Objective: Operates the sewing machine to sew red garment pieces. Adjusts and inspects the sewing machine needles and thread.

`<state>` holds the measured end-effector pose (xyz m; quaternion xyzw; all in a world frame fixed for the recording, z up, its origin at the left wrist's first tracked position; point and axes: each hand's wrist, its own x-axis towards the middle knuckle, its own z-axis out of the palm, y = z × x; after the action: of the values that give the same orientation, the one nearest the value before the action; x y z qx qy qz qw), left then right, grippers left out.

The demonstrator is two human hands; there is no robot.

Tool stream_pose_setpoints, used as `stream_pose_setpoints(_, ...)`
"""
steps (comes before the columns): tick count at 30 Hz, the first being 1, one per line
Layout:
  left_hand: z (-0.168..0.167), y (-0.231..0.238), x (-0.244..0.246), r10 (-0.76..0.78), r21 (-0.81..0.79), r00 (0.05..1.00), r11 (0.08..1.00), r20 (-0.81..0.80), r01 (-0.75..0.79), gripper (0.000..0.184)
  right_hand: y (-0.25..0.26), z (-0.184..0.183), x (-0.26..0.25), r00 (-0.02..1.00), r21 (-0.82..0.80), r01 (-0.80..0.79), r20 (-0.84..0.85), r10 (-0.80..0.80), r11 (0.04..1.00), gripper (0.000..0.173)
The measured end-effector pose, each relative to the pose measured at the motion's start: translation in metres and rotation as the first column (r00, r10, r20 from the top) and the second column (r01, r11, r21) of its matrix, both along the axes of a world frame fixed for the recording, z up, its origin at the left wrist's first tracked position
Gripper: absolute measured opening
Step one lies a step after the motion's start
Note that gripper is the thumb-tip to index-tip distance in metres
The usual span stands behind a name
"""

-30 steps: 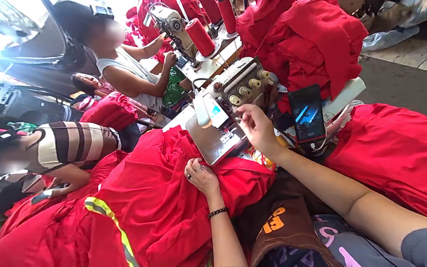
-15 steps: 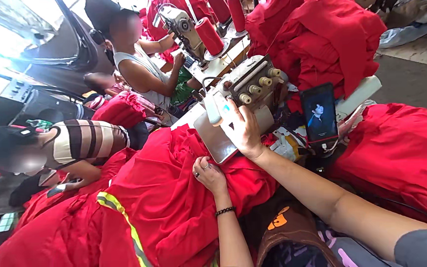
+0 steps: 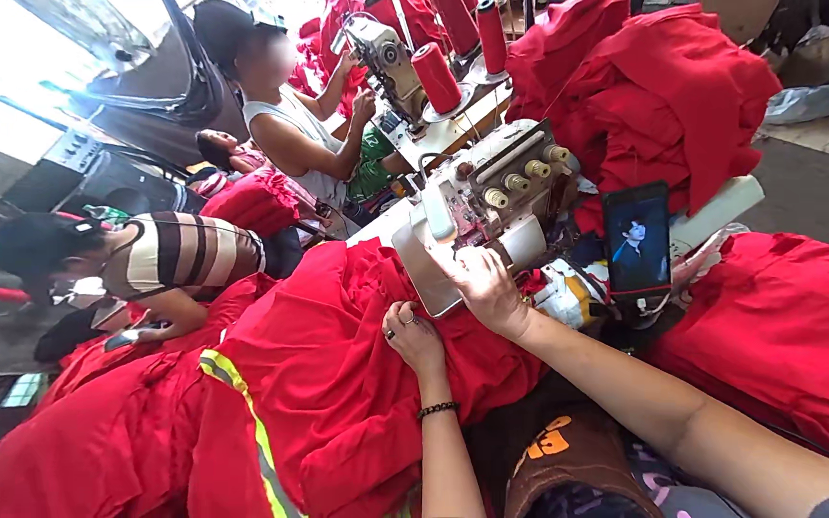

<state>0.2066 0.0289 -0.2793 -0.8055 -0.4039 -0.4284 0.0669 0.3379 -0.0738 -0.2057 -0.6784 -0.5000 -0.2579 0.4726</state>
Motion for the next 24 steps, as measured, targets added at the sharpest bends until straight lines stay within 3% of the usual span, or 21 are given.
stream_pose_setpoints(3, 0.000, -0.001, 0.000, 0.008, -0.013, 1.000, 1.000, -0.001, -0.008, 0.022, -0.005, 0.002, 0.004, 0.993, 0.021, -0.100, -0.068, 0.101, 0.995, 0.036)
stream_pose_setpoints(5, 0.000, 0.000, -0.001, -0.009, -0.029, 1.000, 1.000, 0.001, 0.009, 0.023, -0.012, 0.009, 0.009, 0.975, 0.133, -0.148, -0.147, 0.167, 0.980, 0.018)
stream_pose_setpoints(8, -0.001, 0.000, -0.001, -0.023, -0.031, 1.000, 0.999, 0.013, 0.024, 0.025, -0.021, 0.028, 0.026, 0.973, 0.155, -0.069, -0.207, 0.100, 0.986, 0.015)
stream_pose_setpoints(13, 0.000, 0.000, -0.001, -0.033, -0.050, 0.999, 0.998, 0.024, 0.034, 0.024, -0.035, 0.065, 0.047, 0.986, 0.124, 0.056, -0.164, -0.035, 0.991, 0.020)
stream_pose_setpoints(19, 0.001, -0.001, 0.000, -0.030, -0.054, 0.999, 0.998, 0.037, 0.032, 0.024, -0.030, 0.085, 0.065, 0.983, -0.075, 0.176, 0.066, -0.171, 0.982, 0.011)
stream_pose_setpoints(24, 0.000, 0.000, 0.000, -0.019, -0.044, 0.999, 0.999, 0.032, 0.021, 0.023, -0.014, 0.098, 0.081, 0.982, -0.281, 0.167, 0.133, -0.134, 0.945, 0.007)
